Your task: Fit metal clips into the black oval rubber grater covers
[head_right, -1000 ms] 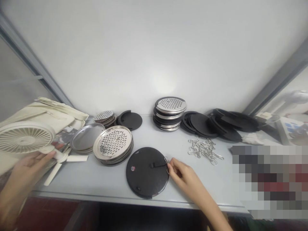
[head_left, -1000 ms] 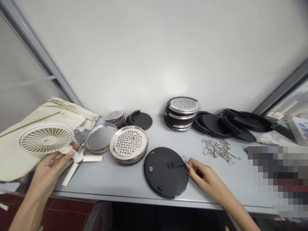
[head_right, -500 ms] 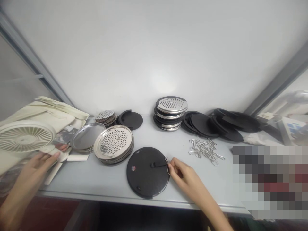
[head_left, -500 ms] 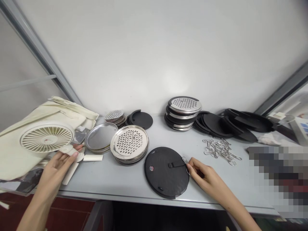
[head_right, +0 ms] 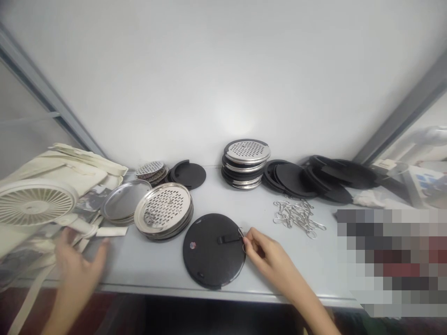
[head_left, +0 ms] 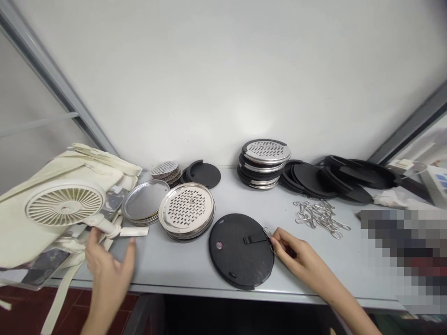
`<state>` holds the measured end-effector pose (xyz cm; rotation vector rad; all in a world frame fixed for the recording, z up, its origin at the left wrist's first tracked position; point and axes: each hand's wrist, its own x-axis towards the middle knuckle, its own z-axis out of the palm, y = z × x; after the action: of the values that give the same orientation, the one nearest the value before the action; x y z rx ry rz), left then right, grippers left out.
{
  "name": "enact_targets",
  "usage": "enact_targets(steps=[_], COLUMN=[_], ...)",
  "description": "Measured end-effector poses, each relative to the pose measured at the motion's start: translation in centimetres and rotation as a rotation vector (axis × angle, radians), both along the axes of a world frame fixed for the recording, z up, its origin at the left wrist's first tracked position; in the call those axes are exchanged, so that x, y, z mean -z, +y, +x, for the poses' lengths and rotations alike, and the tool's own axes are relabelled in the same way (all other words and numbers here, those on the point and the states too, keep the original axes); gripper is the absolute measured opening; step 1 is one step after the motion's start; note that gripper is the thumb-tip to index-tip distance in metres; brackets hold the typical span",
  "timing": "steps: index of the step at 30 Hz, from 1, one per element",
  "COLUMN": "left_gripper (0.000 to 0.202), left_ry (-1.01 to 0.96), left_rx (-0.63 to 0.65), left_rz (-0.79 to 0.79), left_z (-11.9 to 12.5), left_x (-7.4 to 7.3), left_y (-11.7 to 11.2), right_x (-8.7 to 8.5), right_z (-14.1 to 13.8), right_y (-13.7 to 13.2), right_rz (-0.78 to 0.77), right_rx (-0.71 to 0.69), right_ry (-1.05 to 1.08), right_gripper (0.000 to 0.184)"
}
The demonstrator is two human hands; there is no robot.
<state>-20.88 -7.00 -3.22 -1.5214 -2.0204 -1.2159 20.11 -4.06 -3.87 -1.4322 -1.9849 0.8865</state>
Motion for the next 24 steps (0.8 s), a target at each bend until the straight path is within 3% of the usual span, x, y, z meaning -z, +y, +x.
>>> enact_targets(steps=[2,3,6,8,11,14,16,24], left_gripper=[0.093,0.092,0.056,0.048,0.052,0.063,0.065,0.055], left_ry=[0.075,0.097,0.289,0.489,0.669,0.673,0.659,0.633], left_rx=[0.017,0.085,0.479,0.805,0.989,1.041,1.031,0.932], left_rz=[0.015,-0.009,-0.114,-0.159,-0.184,-0.366,-0.404,-0.281], left_z=[4.0,6.1,11.6,14.3,16.8,18.3,18.9,19.1], left_x=[-0.1,-0.3,-0.5,-0.4,-0.4,-0.8,-1.0,-0.2], left_y=[-2.2,-3.3,-5.4,-5.3,-3.6,-1.8,-1.3,-1.5], right_x=[-0.2,-0.3,-0.4,-0.5,-0.5,-0.5,-0.6,-0.6], right_z=[0.0,-0.1,0.0,0.0,-0.1,-0.1,-0.1,-0.2], right_y=[-0.1,-0.1,-0.1,-0.1,-0.1,-0.1,-0.1,-0.1], right_rz=[-0.001,0.0,0.01,0.024,0.042,0.053,0.056,0.092], right_rx=[-0.003,-0.006,-0.008,-0.01,-0.021,-0.023,-0.016,-0.019], right_ry=[0.007,0.008,0.002,-0.008,-0.016,-0.018,-0.021,-0.035], right_gripper=[0.028,0.027,0.026,0.026,0.027,0.027,0.027,0.028])
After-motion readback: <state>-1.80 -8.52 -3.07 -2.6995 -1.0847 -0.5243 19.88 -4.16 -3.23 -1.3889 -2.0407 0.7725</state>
